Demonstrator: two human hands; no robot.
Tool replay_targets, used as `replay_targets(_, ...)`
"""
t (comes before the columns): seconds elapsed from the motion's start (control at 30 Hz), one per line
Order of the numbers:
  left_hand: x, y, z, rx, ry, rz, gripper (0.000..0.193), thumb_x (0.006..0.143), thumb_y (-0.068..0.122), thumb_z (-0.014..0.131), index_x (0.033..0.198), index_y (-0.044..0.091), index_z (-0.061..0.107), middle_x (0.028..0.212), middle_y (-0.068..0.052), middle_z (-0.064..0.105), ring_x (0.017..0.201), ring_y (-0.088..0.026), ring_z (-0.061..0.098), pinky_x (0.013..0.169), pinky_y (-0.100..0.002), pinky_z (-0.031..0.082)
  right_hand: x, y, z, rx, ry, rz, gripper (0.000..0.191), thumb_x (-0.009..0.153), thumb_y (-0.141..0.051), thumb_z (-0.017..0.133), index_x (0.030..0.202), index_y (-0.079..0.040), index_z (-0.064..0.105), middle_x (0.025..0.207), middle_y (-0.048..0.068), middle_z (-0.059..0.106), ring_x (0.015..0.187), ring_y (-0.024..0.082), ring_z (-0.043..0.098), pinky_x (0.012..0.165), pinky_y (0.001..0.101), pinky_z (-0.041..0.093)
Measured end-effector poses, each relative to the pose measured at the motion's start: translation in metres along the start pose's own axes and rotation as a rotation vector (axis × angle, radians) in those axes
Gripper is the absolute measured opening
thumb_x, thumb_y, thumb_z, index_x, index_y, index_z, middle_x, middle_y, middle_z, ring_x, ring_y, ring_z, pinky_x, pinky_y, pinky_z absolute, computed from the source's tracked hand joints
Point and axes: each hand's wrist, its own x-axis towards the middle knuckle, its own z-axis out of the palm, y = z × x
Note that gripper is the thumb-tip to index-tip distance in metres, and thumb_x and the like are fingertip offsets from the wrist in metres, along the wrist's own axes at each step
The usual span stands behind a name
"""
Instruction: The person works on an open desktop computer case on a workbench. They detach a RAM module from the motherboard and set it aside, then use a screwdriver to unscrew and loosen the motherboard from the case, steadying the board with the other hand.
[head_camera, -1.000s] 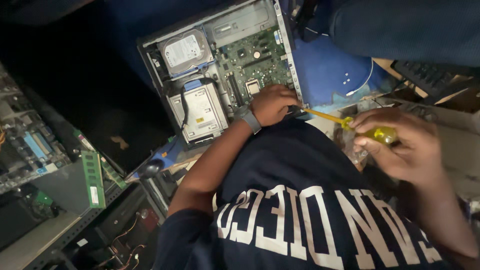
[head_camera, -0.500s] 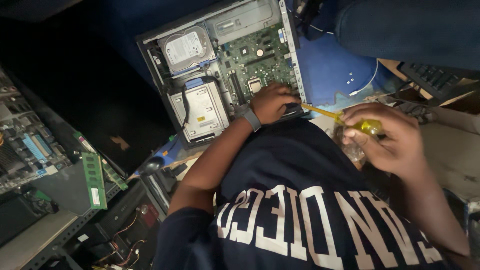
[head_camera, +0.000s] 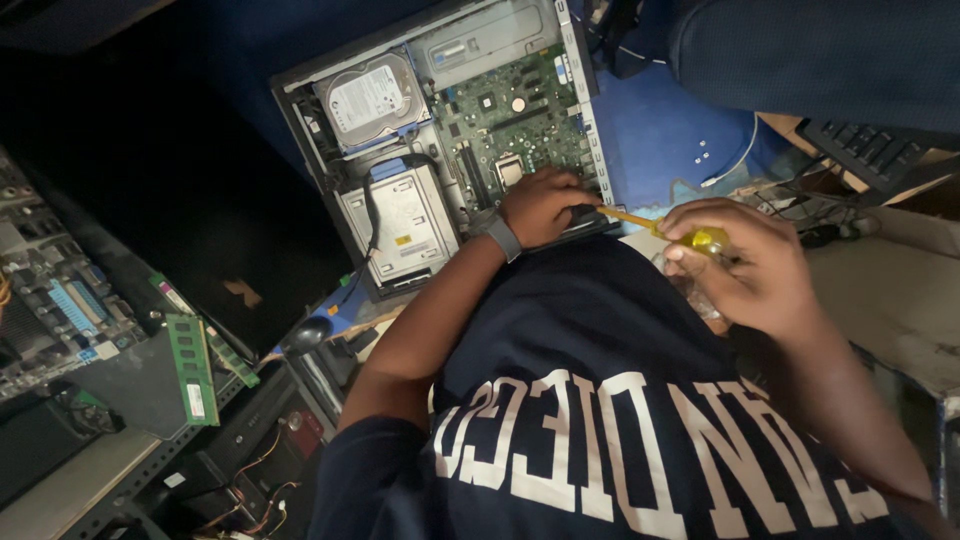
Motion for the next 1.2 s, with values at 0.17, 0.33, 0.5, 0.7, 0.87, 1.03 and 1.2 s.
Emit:
replay_targets(0.17,-0.001,0.001,-0.001,-0.012,0.015,0.005,0.041,0.086,0.009,0.062,0.120,0.030,0.073,0.120,-0.002,0.067,0.117,-0.028,0.059,0.098,-0.043,0.050,0.004,0.002,0.002,-0.034,-0.010,-0.071,0.019,0.091,0.000,0.072,0.110,0.001,0.066,0.114,0.014,0.072,0.098,0.018,0.074,0.087,0.0305,0.061)
replay_targets(0.33,0.000,0.000,-0.005,-0.032,0.030,0.022,0.042,0.085,0.009,0.066,0.121,0.030,0.073,0.120,-0.003,0.066,0.118,-0.029,0.059,0.099,-0.042,0.049,0.009,-0.002,0.003,-0.043,-0.016,-0.065,0.019,0.091,-0.001,0.072,0.109,-0.001,0.067,0.112,0.013,0.072,0.096,0.017,0.074,0.084,0.0294,0.062)
replay_targets(0.5,0.001,0.001,-0.007,-0.028,0.013,0.013,0.045,0.083,0.008,0.066,0.123,0.028,0.072,0.121,-0.003,0.066,0.119,-0.029,0.057,0.101,-0.043,0.047,0.010,-0.009,0.006,-0.061,-0.023,-0.036,0.021,0.090,-0.001,0.073,0.110,-0.001,0.067,0.112,0.012,0.073,0.095,0.017,0.074,0.083,0.0295,0.062)
replay_targets(0.7,0.002,-0.001,-0.006,-0.022,0.005,0.004,0.045,0.083,0.009,0.065,0.123,0.028,0.072,0.122,-0.002,0.067,0.119,-0.029,0.057,0.102,-0.042,0.047,0.013,-0.010,0.009,-0.063,-0.027,-0.071,0.023,0.090,-0.002,0.073,0.112,-0.001,0.067,0.113,0.012,0.073,0.101,0.018,0.074,0.088,0.0310,0.061)
replay_targets(0.87,0.001,-0.005,-0.002,-0.017,-0.001,0.003,0.044,0.085,0.010,0.065,0.124,0.028,0.072,0.121,-0.003,0.066,0.119,-0.030,0.057,0.103,-0.043,0.047,0.011,-0.012,0.011,-0.080,-0.026,-0.032,0.023,0.089,-0.001,0.074,0.111,-0.001,0.068,0.114,0.013,0.073,0.103,0.020,0.074,0.089,0.0311,0.060)
replay_targets(1.03,0.000,0.001,-0.009,-0.025,0.019,0.013,0.045,0.083,0.009,0.066,0.123,0.027,0.072,0.121,-0.004,0.067,0.120,-0.030,0.057,0.104,-0.044,0.045,0.010,-0.012,0.015,-0.149,-0.005,-0.086,0.024,0.089,-0.007,0.078,0.110,-0.001,0.068,0.112,0.011,0.074,0.103,0.020,0.074,0.090,0.0316,0.060)
replay_targets(1.2,-0.010,0.041,-0.038,-0.125,0.114,0.155,0.042,0.081,0.015,0.073,0.123,0.016,0.069,0.119,-0.006,0.067,0.116,-0.030,0.059,0.101,-0.044,0.048,0.009,-0.009,0.026,-0.396,0.084,-0.188,0.038,0.078,-0.024,0.090,0.102,-0.002,0.071,0.105,0.011,0.074,0.091,0.020,0.075,0.077,0.0292,0.061)
